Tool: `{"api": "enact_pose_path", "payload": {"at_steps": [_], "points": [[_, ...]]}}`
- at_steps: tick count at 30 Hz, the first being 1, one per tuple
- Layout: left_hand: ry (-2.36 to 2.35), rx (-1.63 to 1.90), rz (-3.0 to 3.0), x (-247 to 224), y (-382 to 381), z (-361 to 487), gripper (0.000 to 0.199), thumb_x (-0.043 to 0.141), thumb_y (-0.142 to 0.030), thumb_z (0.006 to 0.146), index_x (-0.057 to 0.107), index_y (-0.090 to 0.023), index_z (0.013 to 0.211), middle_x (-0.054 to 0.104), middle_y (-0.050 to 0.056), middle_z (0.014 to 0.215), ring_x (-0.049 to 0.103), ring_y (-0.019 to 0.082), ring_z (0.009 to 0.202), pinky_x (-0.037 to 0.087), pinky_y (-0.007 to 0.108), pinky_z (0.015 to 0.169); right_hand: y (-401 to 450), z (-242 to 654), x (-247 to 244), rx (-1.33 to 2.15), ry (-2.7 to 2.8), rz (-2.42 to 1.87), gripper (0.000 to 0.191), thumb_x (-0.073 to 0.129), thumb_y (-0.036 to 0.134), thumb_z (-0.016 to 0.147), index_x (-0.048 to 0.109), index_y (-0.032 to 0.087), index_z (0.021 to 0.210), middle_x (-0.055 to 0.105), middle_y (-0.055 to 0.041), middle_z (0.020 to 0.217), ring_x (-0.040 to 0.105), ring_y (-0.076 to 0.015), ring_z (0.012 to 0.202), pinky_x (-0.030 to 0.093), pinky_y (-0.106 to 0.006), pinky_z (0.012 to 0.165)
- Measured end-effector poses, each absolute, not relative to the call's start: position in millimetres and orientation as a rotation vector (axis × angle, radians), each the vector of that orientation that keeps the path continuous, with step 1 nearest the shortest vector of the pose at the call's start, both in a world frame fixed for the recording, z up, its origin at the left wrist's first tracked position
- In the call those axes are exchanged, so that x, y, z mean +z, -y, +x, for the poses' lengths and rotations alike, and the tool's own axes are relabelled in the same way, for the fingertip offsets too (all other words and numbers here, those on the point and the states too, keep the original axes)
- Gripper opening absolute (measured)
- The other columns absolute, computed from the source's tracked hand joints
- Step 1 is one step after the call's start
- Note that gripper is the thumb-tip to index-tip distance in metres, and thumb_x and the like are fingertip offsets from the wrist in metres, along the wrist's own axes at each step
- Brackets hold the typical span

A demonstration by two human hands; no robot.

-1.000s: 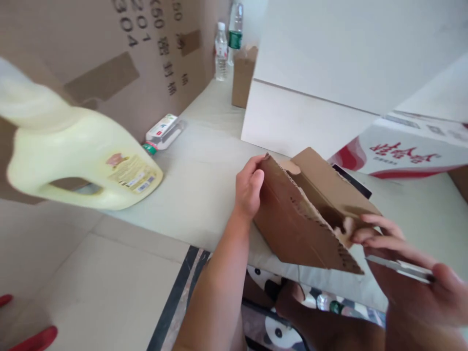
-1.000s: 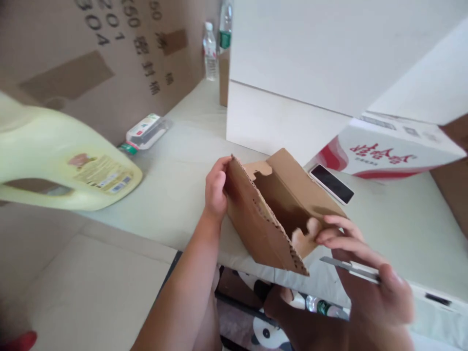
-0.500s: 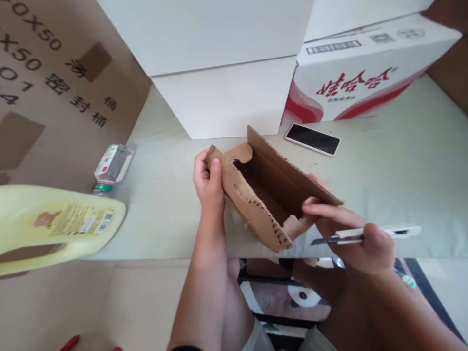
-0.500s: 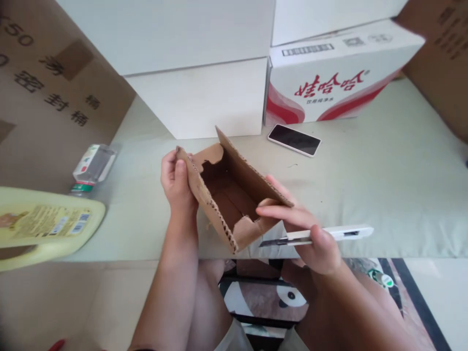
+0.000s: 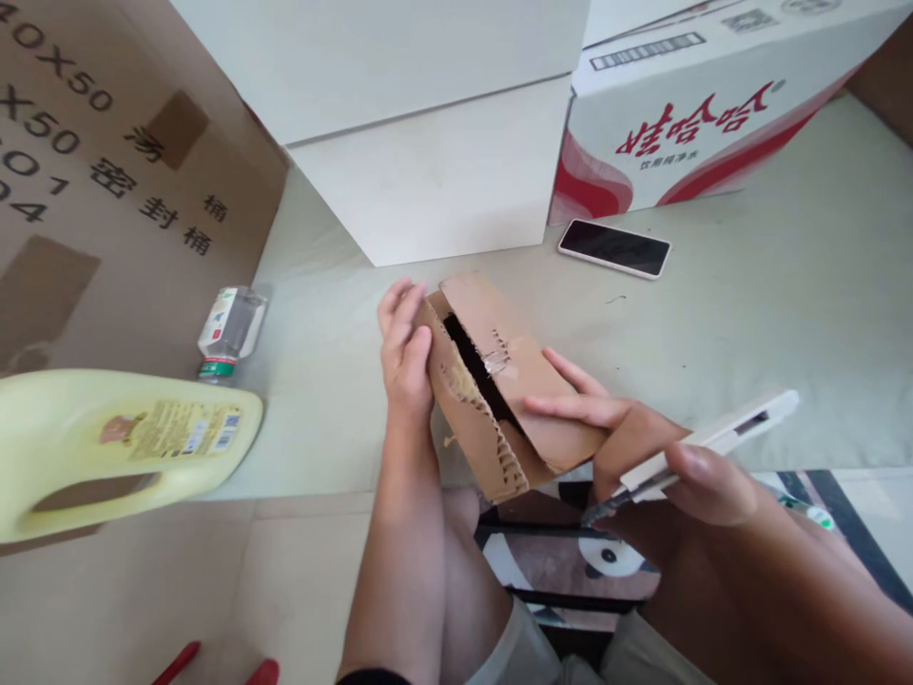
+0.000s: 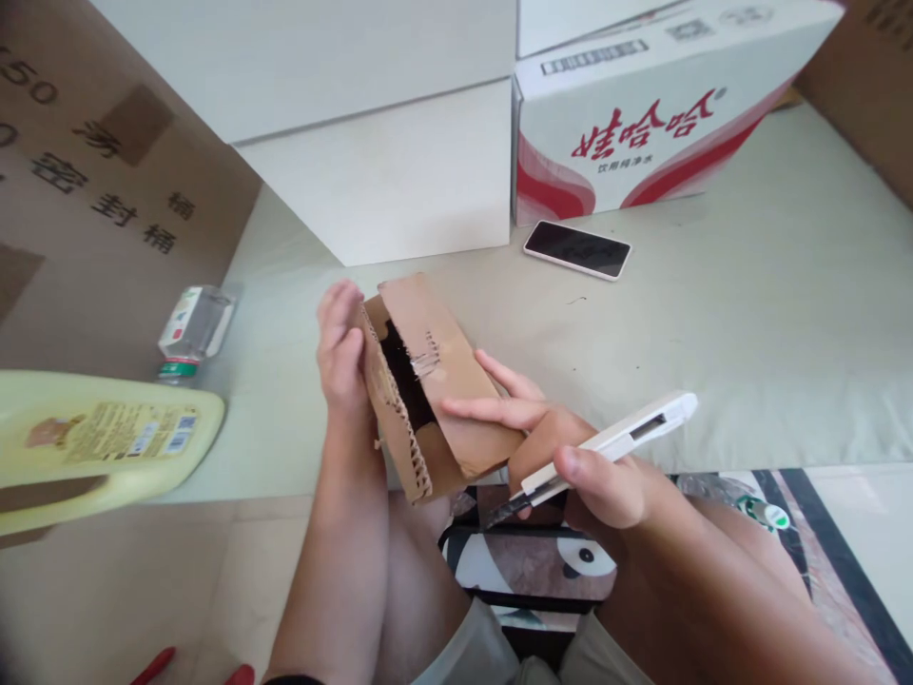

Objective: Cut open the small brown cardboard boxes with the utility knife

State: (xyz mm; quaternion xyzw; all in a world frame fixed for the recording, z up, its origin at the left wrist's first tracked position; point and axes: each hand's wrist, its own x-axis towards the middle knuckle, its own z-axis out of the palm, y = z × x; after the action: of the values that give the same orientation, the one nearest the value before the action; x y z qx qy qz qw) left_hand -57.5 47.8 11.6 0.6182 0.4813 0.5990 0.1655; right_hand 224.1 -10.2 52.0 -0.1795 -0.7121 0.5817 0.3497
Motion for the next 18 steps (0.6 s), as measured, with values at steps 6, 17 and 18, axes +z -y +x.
{"api": "enact_pose_path", "payload": {"at_steps": [6,17,18], "points": [[-1.306,1.460,1.886,21.9,-42.4,-48.9,0.042,0.059,-0.060,0.093,0.082,-0.030,0.111,0.048,0.008,0.152,0.043,0.033,0.147,0.033,0.052,0.126,8.9,226.3,54.3,1.530,1.875,-0.470,0.070,0.029,0.067,0.101,0.079,0.028,0.070,0.064,-0.0010,0.145,0.012,-0.0278,0.164,-0.003,-0.053,0.134],[-1.385,1.635,1.652,4.4,-44.9,-105.9,0.025,0.065,-0.049,0.088,0.080,-0.030,0.091,0.065,0.006,0.131,0.051,0.032,0.139,0.028,0.057,0.128,-19.3,222.9,15.1,1.314,0.805,-1.148,0.041,0.073,0.045,0.083,0.040,0.024,0.071,0.021,0.0086,0.052,0.023,-0.0080,0.044,0.024,-0.024,0.044],[-1.392,1.668,1.608,0.6,-42.4,-112.0,0.026,0.065,-0.053,0.088,0.077,-0.030,0.090,0.068,0.006,0.125,0.049,0.031,0.141,0.026,0.058,0.128,-19.1,221.5,10.1,1.302,0.846,-1.199,0.039,0.075,0.047,0.082,0.045,0.024,0.073,0.028,0.0083,0.052,0.028,-0.0081,0.045,0.026,-0.023,0.045]]}}
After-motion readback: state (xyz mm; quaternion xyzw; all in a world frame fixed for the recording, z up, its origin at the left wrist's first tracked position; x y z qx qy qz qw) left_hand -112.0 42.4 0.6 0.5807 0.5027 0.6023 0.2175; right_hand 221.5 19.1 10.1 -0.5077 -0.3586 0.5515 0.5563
